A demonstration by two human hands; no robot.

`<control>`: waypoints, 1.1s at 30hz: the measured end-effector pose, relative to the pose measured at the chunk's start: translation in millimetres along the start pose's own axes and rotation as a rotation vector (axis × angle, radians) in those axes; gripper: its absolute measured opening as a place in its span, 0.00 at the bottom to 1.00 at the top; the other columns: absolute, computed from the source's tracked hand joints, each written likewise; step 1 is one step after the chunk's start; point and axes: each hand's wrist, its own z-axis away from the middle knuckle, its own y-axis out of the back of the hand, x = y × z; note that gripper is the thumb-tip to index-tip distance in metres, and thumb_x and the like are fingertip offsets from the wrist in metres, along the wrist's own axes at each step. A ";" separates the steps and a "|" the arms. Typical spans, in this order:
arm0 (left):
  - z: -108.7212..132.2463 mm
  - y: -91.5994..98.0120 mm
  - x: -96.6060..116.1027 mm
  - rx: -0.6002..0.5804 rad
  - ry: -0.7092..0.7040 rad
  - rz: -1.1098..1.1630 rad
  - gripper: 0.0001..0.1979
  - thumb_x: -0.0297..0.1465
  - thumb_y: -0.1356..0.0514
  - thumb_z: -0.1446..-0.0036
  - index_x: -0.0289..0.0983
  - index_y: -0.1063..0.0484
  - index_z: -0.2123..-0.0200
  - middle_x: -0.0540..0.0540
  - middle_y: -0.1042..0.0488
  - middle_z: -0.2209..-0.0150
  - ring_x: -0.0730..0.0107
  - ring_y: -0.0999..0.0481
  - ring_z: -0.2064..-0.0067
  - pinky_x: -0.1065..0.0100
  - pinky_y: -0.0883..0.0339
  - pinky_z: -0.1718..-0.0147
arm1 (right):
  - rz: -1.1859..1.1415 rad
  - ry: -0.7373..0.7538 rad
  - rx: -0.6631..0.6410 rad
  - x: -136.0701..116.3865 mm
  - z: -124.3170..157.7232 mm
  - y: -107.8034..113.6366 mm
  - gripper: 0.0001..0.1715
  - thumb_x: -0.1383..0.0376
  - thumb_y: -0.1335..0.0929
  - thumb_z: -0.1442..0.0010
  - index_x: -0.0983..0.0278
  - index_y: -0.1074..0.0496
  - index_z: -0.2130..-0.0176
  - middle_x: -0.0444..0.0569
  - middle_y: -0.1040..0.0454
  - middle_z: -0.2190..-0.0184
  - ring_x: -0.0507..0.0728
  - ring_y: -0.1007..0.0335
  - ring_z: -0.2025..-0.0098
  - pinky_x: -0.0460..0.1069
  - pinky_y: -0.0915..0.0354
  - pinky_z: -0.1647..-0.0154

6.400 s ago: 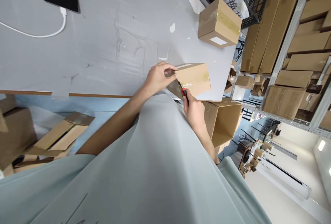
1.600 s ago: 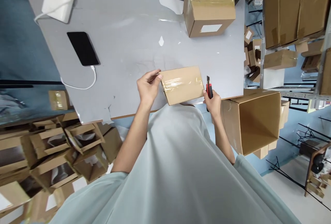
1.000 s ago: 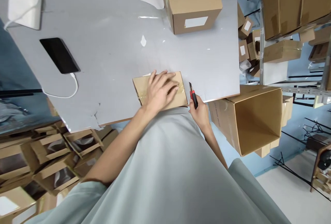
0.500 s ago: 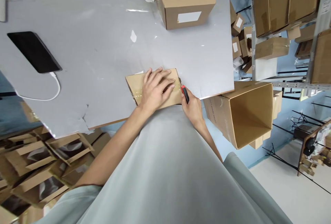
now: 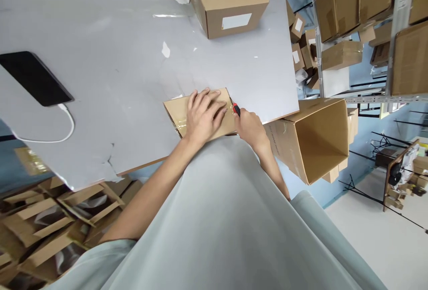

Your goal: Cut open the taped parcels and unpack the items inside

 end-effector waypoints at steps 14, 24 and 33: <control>7.4 -0.3 4.5 -0.030 -0.018 -0.056 0.11 0.43 0.39 0.22 0.48 0.18 0.49 0.42 0.20 0.31 0.42 0.31 0.21 0.30 0.53 0.19 | 0.083 -0.255 -0.077 -4.0 52.5 -30.6 0.17 0.68 0.38 0.17 0.68 0.23 0.40 0.68 0.13 0.49 0.68 0.10 0.46 0.55 0.19 0.49; 6.8 6.9 3.4 -0.038 -0.013 -0.151 0.12 0.45 0.38 0.23 0.48 0.18 0.47 0.41 0.19 0.32 0.43 0.30 0.22 0.32 0.50 0.19 | -0.097 -0.138 0.032 19.4 75.1 -24.8 0.20 0.56 0.39 0.15 0.62 0.27 0.37 0.59 0.12 0.59 0.69 0.13 0.58 0.55 0.27 0.56; 26.5 33.8 -15.5 0.097 0.065 -0.292 0.24 0.50 0.39 0.25 0.45 0.23 0.35 0.33 0.24 0.30 0.41 0.29 0.23 0.35 0.41 0.22 | -0.145 -0.286 0.131 112.6 -116.3 -98.3 0.16 0.65 0.38 0.17 0.70 0.31 0.37 0.69 0.19 0.40 0.66 0.17 0.45 0.52 0.32 0.49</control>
